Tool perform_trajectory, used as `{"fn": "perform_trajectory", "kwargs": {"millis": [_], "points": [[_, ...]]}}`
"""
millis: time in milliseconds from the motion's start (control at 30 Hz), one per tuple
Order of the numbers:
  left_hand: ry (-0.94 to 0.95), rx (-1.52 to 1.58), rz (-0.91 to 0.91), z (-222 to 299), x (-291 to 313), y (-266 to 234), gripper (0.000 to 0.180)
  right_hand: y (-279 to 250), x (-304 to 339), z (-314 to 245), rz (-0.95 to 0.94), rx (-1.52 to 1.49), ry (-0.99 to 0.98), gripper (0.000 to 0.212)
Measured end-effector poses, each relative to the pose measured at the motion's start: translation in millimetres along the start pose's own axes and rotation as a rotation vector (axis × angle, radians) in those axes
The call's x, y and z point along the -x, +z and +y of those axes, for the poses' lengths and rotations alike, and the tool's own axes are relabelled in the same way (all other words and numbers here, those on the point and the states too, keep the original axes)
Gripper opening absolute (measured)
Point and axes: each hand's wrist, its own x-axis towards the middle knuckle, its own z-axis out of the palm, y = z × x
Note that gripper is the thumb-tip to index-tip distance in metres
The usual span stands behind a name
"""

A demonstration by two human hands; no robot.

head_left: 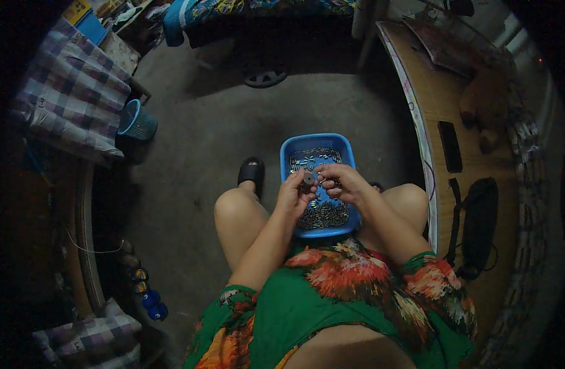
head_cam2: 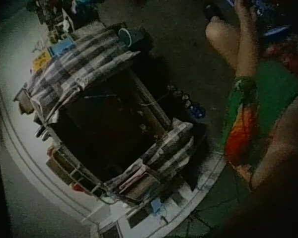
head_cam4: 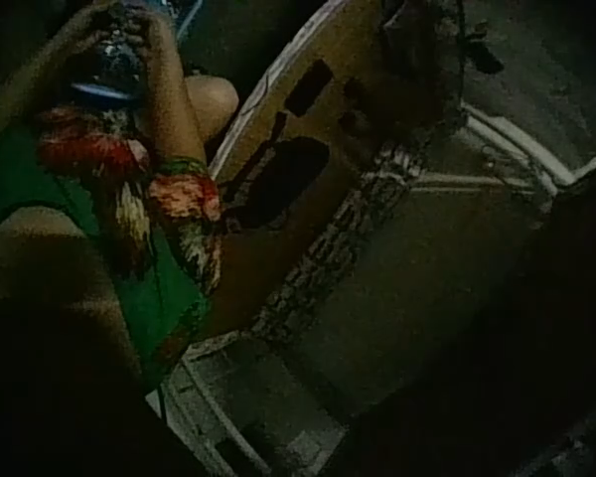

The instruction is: Sorting and inspecting small metal nuts, bolts, and screws in a blue plastic basin.

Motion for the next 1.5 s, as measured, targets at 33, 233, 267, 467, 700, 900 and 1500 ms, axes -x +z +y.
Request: {"fn": "perform_trajectory", "kwargs": {"millis": [33,233,267,467,700,900,1500], "points": [[0.0,0.0,0.0,0,0,0,0.022,-1,0,0,0.0,0.0,0.0,0.027],[-0.011,-0.003,0.027,0,0,2,0.022,-6,-5,2,0.01,0.012,-0.026,0.02],[-0.01,0.006,0.013,0,0,3,0.022,-8,-7,2,-0.03,0.038,-0.011,0.02],[-0.029,-0.022,0.012,-1,-1,1,0.023,-9,-9,8,-0.011,0.196,-0.04,0.013],[-0.075,-0.059,0.048,-1,0,2,0.026,-2,-5,9,0.035,0.306,-0.057,0.016],[-0.075,-0.062,0.019,-1,1,4,0.031,4,-3,9,0.065,0.391,-0.085,0.013],[-0.013,-0.025,-0.027,1,2,6,0.026,-2,-2,4,0.099,0.1,-0.005,0.015]]}}
